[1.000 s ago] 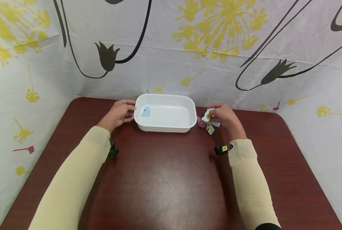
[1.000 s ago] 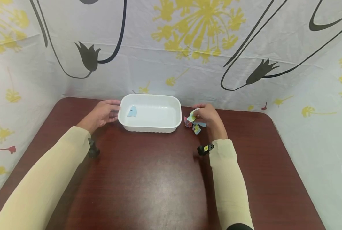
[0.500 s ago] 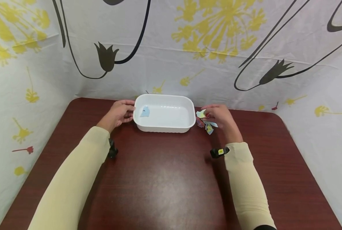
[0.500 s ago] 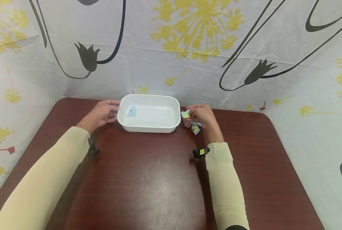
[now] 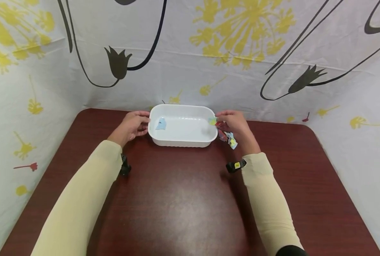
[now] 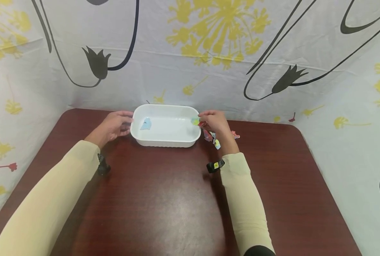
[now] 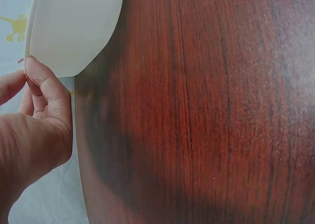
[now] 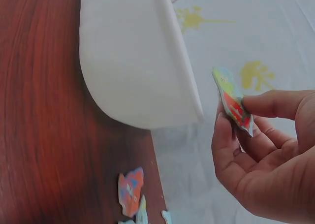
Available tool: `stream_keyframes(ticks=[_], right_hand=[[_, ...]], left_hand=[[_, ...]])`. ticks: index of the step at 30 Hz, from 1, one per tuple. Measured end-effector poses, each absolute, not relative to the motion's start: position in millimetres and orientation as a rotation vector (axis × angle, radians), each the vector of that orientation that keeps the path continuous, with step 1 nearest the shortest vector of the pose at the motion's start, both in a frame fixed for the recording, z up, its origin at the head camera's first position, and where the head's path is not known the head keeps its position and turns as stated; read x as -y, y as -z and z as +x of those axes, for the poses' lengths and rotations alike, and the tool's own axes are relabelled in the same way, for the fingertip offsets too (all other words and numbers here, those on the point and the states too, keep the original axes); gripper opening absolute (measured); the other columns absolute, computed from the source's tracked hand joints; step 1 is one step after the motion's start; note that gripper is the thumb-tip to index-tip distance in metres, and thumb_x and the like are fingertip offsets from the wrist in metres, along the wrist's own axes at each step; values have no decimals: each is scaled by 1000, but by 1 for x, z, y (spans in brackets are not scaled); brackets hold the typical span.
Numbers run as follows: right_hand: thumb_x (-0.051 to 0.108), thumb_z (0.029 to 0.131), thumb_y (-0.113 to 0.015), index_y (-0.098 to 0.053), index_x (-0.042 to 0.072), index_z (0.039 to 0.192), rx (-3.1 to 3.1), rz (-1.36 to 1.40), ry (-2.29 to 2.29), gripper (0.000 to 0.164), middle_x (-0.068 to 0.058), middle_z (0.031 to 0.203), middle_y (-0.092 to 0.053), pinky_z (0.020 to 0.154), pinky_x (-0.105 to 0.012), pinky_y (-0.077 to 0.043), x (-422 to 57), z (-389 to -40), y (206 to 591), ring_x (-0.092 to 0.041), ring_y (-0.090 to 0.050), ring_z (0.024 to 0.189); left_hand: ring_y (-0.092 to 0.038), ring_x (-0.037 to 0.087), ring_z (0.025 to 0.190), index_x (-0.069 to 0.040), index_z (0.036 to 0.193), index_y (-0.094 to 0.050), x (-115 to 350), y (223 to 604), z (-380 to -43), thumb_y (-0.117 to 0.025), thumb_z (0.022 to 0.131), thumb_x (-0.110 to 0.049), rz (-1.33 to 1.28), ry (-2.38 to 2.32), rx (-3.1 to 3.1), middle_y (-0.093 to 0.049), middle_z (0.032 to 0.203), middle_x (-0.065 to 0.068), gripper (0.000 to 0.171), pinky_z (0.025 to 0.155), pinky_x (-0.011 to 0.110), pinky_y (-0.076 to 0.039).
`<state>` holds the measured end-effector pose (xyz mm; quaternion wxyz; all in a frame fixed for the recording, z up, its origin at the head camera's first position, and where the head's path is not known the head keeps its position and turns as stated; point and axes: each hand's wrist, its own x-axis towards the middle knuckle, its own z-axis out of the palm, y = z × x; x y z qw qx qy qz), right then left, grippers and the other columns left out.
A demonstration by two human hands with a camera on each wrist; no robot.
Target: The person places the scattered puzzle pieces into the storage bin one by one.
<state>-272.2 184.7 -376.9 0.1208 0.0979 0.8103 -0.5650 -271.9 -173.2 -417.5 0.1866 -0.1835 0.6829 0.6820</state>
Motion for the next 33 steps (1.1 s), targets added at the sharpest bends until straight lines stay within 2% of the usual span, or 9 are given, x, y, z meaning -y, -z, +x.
stream_keyframes(ticks=[5,10,13,21,27,33], right_hand=[[7,92,-61,-65,1,115,-2325,252,1662,24,-8,94,-62,84,-39,-56,-176,-281,380,-18,-64,77],[-3,90,-58,-60,-6,119,-2267,193,1705,29,-13,93,-59,74,-34,-59,-164,-293,382,-17,-65,73],[-5,90,-56,-60,-8,120,-2224,208,1706,30,-14,91,-57,77,-37,-59,-155,-297,382,-18,-66,71],[-5,90,-51,-59,-8,123,-2207,254,1696,34,-14,99,-58,85,-43,-56,-140,-299,382,-18,-65,76],[-3,89,-55,-61,-5,121,-2234,262,1677,33,-10,85,-63,86,-41,-55,-130,-304,385,-14,-66,71],[-2,88,-58,-64,-3,117,-2251,248,1687,29,-9,83,-62,85,-40,-56,-120,-307,391,-15,-65,70]], left_hand=[[-57,14,75,-17,134,-55,170,419,-273,-59,97,-15,-511,-1923,-1916,-57,113,6,37,69,27,-55],[-57,14,75,-17,134,-55,169,421,-274,-59,97,-15,-507,-1925,-1913,-57,113,6,37,69,27,-55],[-57,15,74,-17,134,-55,171,421,-274,-59,97,-15,-510,-1923,-1915,-57,113,6,37,67,26,-54],[-57,14,74,-17,134,-55,174,420,-273,-60,97,-15,-500,-1926,-1915,-57,112,7,38,68,27,-55],[-57,14,74,-16,136,-54,174,418,-272,-59,97,-15,-494,-1930,-1906,-56,115,8,39,69,27,-55],[-57,15,75,-17,135,-54,175,419,-273,-59,98,-15,-499,-1927,-1905,-55,119,9,38,67,26,-55]])
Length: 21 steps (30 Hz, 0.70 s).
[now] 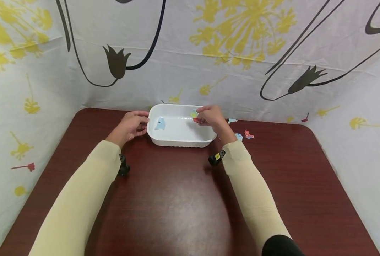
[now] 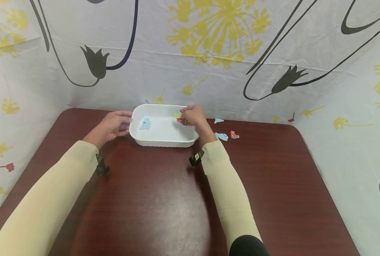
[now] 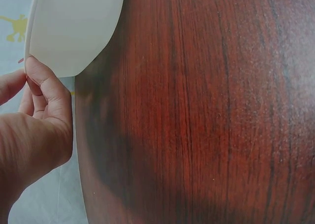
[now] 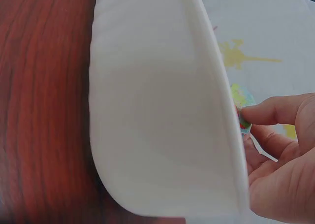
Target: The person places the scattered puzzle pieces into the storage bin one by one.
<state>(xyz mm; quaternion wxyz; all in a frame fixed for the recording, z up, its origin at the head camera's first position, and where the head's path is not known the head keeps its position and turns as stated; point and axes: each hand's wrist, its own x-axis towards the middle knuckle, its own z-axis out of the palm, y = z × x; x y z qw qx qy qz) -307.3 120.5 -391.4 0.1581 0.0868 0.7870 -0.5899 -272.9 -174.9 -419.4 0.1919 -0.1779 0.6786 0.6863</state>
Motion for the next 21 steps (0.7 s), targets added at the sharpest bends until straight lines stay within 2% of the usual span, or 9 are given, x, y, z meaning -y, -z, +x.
stream_keyframes(ticks=[5,9,14,21], right_hand=[[-5,87,-58,-63,-5,115,-2201,251,1734,29,-11,84,-62,77,-35,-58,-111,-309,396,-17,-63,69],[-9,86,-54,-61,-7,119,-2155,260,1774,34,-14,92,-59,74,-32,-58,-106,-309,401,-17,-63,69],[-11,85,-51,-60,-7,123,-2137,256,1772,39,-15,101,-58,78,-33,-58,-101,-308,406,-17,-62,70],[-6,86,-55,-64,-3,121,-2158,268,1731,36,-11,95,-59,85,-39,-56,-94,-310,412,-18,-59,73]], left_hand=[[-56,15,77,-17,135,-54,175,418,-273,-59,98,-16,-500,-1922,-1907,-55,118,8,38,70,27,-55],[-57,15,77,-17,135,-54,175,418,-272,-59,97,-16,-499,-1921,-1910,-56,116,7,38,70,27,-55],[-57,15,77,-17,135,-54,173,419,-272,-60,97,-16,-505,-1927,-1901,-57,116,7,38,67,26,-54],[-57,14,75,-17,135,-54,174,421,-274,-59,97,-15,-512,-1931,-1907,-56,116,7,38,66,25,-54]])
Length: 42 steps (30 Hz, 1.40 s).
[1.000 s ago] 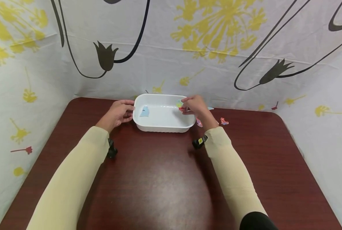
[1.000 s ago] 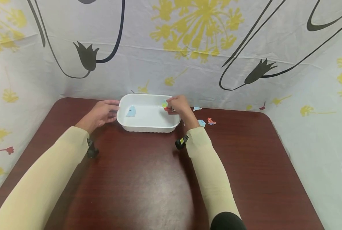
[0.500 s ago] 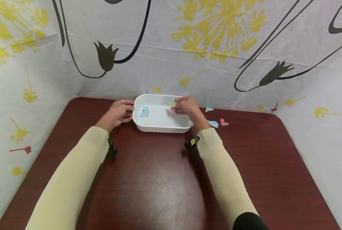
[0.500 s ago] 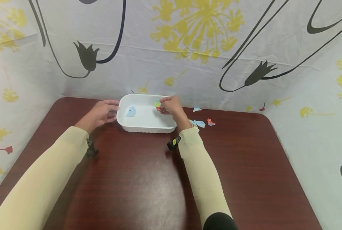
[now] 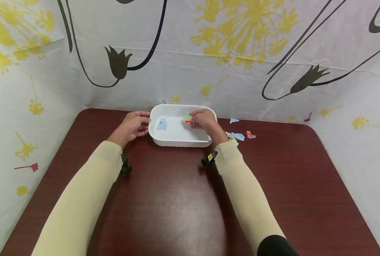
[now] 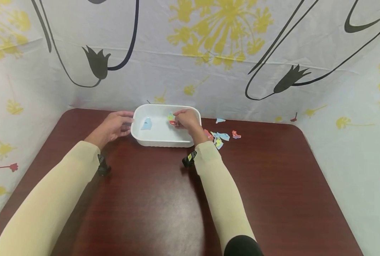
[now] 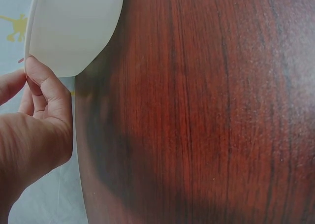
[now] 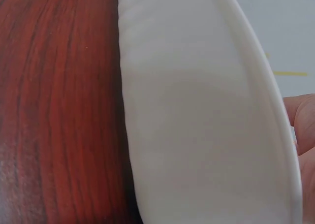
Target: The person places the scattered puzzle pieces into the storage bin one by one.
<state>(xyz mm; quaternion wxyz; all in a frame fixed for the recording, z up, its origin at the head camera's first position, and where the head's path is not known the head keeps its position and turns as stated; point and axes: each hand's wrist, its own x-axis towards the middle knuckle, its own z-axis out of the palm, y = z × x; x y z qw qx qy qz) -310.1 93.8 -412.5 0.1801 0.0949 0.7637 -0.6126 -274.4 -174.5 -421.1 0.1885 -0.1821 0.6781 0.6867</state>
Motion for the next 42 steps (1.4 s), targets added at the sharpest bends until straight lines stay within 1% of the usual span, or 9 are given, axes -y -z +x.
stream_keyframes(ticks=[3,7,11,14,18,23,30,37,42], right_hand=[[-4,86,-58,-66,-1,118,-2176,277,1693,34,-8,89,-61,85,-39,-56,-92,-312,416,-17,-59,73],[-1,86,-63,-68,1,116,-2201,270,1627,31,-5,86,-63,78,-33,-57,-87,-312,421,-16,-60,73],[-2,84,-65,-69,-2,113,-2226,237,1593,30,-8,89,-65,68,-27,-56,-81,-313,425,-14,-61,70],[-4,83,-66,-69,-4,112,-2250,211,1583,29,-11,91,-66,64,-24,-56,-75,-314,428,-13,-62,69],[-6,81,-67,-69,-5,110,-2280,176,1549,29,-14,95,-67,63,-24,-56,-68,-316,430,-13,-63,67],[-10,79,-62,-69,-6,110,-2287,141,1507,32,-16,99,-66,64,-25,-57,-59,-316,429,-14,-63,66],[-10,80,-61,-69,-7,109,-2317,124,1485,31,-16,98,-67,68,-27,-58,-50,-315,427,-15,-62,67],[-8,81,-62,-70,-5,109,-2366,136,1419,30,-17,106,-68,63,-22,-56,-46,-318,433,-12,-62,67],[-6,82,-64,-70,-3,110,-2373,159,1387,28,-17,107,-68,61,-23,-56,-43,-320,435,-12,-63,66]], left_hand=[[-57,15,77,-17,135,-54,176,421,-275,-60,97,-15,-517,-1927,-1910,-56,117,7,38,67,26,-54],[-57,15,77,-17,135,-54,176,421,-273,-60,97,-16,-510,-1923,-1910,-56,117,7,38,69,27,-55],[-57,14,75,-17,135,-54,176,420,-271,-60,97,-16,-506,-1924,-1908,-57,116,8,38,69,27,-55],[-57,14,75,-17,135,-55,176,420,-272,-59,97,-16,-508,-1926,-1909,-57,116,7,38,70,27,-55],[-57,14,75,-18,134,-55,176,421,-273,-59,98,-16,-512,-1926,-1911,-56,115,7,37,71,28,-55],[-58,14,75,-17,135,-55,175,420,-274,-59,97,-16,-510,-1925,-1913,-57,117,8,38,70,27,-55],[-57,15,77,-18,134,-55,174,419,-275,-60,97,-16,-511,-1935,-1904,-56,117,7,38,67,26,-55],[-57,15,77,-18,134,-55,173,419,-274,-61,97,-17,-513,-1929,-1908,-56,117,6,38,67,25,-55],[-57,14,76,-18,135,-54,174,419,-273,-60,97,-17,-508,-1922,-1906,-56,118,7,39,69,26,-55]])
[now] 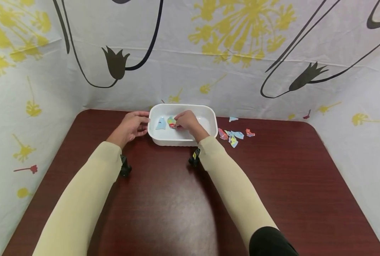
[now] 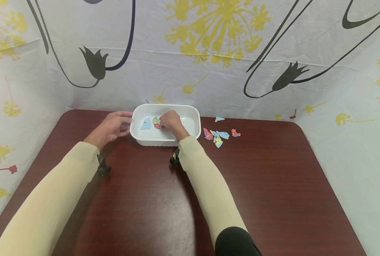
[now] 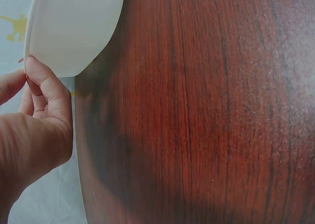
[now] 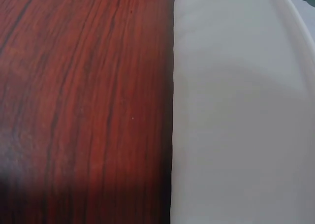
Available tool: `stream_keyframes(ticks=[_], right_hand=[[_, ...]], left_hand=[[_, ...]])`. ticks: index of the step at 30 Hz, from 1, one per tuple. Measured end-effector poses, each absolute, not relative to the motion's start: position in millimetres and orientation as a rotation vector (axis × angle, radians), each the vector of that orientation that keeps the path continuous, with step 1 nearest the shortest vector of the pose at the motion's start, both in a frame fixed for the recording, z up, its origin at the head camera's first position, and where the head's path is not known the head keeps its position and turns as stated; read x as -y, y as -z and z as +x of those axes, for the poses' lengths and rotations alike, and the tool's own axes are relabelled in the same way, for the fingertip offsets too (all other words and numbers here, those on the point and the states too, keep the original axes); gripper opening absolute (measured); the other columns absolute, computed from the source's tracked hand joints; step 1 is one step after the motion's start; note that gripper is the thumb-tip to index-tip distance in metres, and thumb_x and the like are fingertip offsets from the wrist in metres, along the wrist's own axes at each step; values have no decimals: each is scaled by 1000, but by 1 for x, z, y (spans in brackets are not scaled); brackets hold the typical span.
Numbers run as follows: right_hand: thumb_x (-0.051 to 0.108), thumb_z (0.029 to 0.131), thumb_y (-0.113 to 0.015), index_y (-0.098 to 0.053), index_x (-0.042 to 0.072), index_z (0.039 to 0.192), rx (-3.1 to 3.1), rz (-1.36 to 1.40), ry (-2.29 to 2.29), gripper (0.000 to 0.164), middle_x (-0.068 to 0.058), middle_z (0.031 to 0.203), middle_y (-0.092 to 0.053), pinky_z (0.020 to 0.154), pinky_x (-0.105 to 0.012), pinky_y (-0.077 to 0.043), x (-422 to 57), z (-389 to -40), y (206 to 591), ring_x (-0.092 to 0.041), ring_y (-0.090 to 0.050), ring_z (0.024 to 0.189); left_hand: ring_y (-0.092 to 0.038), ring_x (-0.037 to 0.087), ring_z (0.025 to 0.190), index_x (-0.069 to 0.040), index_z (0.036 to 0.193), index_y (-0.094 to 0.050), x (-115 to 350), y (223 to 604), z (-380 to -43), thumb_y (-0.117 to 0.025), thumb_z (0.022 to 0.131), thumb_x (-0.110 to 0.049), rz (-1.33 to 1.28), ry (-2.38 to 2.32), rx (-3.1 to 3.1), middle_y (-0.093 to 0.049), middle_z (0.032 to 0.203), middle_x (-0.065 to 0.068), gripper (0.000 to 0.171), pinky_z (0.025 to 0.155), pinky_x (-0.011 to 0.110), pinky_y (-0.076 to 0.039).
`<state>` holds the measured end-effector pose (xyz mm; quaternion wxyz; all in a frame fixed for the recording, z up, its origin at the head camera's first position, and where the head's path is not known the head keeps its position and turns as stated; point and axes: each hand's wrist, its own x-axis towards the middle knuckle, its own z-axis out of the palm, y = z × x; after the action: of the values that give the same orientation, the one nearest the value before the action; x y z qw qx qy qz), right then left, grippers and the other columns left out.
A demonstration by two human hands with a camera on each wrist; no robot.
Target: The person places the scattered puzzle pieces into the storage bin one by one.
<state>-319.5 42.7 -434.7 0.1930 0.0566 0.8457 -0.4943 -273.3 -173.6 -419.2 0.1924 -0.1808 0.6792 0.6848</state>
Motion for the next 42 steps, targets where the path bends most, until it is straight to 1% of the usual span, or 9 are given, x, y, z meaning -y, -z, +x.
stream_keyframes(ticks=[5,14,23,28,31,33,37,39,42], right_hand=[[-4,82,-65,-71,-2,110,-2391,146,1348,28,-17,107,-69,62,-24,-56,-37,-319,433,-12,-64,66],[-2,83,-66,-72,2,111,-2462,154,1247,29,-13,108,-70,62,-22,-55,-37,-317,432,-11,-63,65],[2,84,-64,-70,1,114,-2493,164,1209,30,-14,109,-68,67,-25,-57,-36,-313,428,-13,-62,70],[4,86,-62,-69,-1,113,-2487,185,1285,28,-13,98,-70,70,-25,-55,-40,-309,424,-13,-62,70],[5,88,-62,-69,-2,113,-2453,204,1363,27,-13,94,-69,75,-27,-55,-42,-306,423,-16,-64,76],[7,89,-62,-68,-2,114,-2420,209,1405,27,-14,98,-68,77,-28,-56,-43,-304,422,-19,-66,82],[13,91,-63,-66,-1,120,-2368,202,1448,33,-15,116,-66,82,-26,-55,-50,-299,415,-22,-67,96],[17,92,-64,-65,2,124,-2358,204,1452,35,-13,124,-63,85,-27,-55,-55,-297,410,-21,-65,104],[19,93,-64,-65,5,126,-2366,209,1462,36,-10,130,-61,89,-29,-54,-64,-293,403,-20,-62,111]], left_hand=[[-57,14,77,-19,136,-54,176,419,-272,-59,98,-18,-512,-1914,-1912,-55,119,7,38,71,26,-55],[-57,15,78,-17,135,-55,172,419,-274,-59,98,-16,-509,-1928,-1898,-56,120,8,38,67,26,-54],[-57,14,75,-17,135,-54,174,420,-273,-59,97,-16,-502,-1940,-1895,-57,116,6,38,66,26,-54],[-57,14,78,-17,136,-54,175,418,-272,-59,98,-16,-500,-1930,-1901,-56,118,7,39,68,26,-54],[-57,16,81,-17,137,-53,175,416,-271,-58,98,-17,-503,-1922,-1907,-55,121,8,39,70,26,-54],[-56,16,82,-18,137,-53,175,416,-271,-58,98,-17,-507,-1918,-1910,-54,124,9,39,71,26,-54],[-57,15,79,-17,138,-52,175,416,-270,-57,99,-16,-507,-1919,-1908,-54,125,11,39,70,26,-54],[-57,15,79,-17,138,-52,175,417,-270,-57,98,-16,-503,-1921,-1905,-54,126,11,40,70,26,-55],[-57,15,79,-18,138,-52,175,417,-271,-57,98,-16,-499,-1923,-1903,-54,125,10,40,70,26,-55]])
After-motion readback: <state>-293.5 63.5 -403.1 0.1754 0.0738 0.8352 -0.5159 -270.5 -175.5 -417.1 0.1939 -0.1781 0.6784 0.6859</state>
